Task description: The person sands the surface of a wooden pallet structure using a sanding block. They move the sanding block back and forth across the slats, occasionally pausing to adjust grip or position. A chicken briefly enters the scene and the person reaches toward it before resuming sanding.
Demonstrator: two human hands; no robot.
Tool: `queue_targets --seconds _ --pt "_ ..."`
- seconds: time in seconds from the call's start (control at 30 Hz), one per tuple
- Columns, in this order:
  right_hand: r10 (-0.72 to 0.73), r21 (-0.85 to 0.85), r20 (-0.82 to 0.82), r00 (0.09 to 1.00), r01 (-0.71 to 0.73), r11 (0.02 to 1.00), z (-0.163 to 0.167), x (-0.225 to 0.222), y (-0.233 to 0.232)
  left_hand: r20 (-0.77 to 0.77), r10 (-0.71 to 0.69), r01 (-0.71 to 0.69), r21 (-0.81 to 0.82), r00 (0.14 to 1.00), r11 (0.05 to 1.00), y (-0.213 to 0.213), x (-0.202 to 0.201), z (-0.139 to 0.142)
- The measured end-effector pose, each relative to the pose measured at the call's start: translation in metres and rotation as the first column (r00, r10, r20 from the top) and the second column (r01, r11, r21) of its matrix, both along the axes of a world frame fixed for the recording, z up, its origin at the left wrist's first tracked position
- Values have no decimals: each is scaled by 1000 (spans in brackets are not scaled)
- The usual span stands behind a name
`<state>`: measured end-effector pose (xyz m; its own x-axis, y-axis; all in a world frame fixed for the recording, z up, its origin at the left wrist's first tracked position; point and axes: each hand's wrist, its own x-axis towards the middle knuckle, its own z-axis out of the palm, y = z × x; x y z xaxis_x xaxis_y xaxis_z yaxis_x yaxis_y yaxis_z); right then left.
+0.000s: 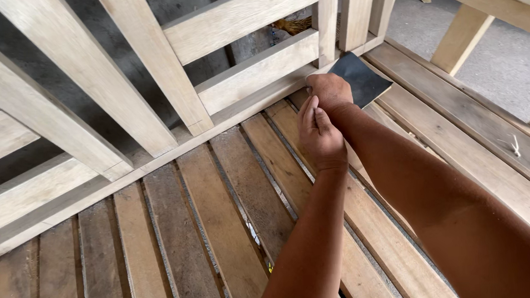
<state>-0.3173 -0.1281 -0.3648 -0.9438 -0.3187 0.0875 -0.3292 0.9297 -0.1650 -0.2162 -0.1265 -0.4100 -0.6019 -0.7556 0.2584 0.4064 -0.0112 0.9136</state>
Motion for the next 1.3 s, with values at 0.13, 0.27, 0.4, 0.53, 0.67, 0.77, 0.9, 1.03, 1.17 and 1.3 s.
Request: queue_targets --seconds 0.13,0.27,0.4,0.53,0.67,0.77,0.9,1.03,1.17,1.3 --pt "3 -10 -25 1000 -3 1000 -2 4 9 -30 -19 20 51 999 999 4 -1 -6" --pt "52 -43 -47 998 -54 998 -2 41 38 96 -59 50 88 994 995 0 8 -1" --pt "17 -99 -98 995 -27 995 -5 94 90 99 -36 35 14 994 999 -2 17 4" --pt "149 -162 -266 952 -197 967 -9 164 157 108 -2 13 -101 994 995 -4 26 5" --pt "124 -162 -243 962 -167 973 3 255 231 143 -42 54 -83 989 995 -5 37 10" --pt "102 -172 -246 964 -147 974 10 308 270 196 -55 77 -105 979 991 -4 44 17" --pt "14 -129 -159 987 -35 991 6 323 282 256 -154 176 -65 954 982 -1 48 20" --pt "63 -153 -207 976 -96 983 1 295 259 224 -167 189 -81 960 979 0 46 16" --pt "112 -150 -261 959 -155 976 -2 237 207 164 -166 180 -77 973 981 1 45 9" --pt "86 -160 -244 966 -128 979 -7 207 176 216 -191 241 -236 958 941 7 46 3"
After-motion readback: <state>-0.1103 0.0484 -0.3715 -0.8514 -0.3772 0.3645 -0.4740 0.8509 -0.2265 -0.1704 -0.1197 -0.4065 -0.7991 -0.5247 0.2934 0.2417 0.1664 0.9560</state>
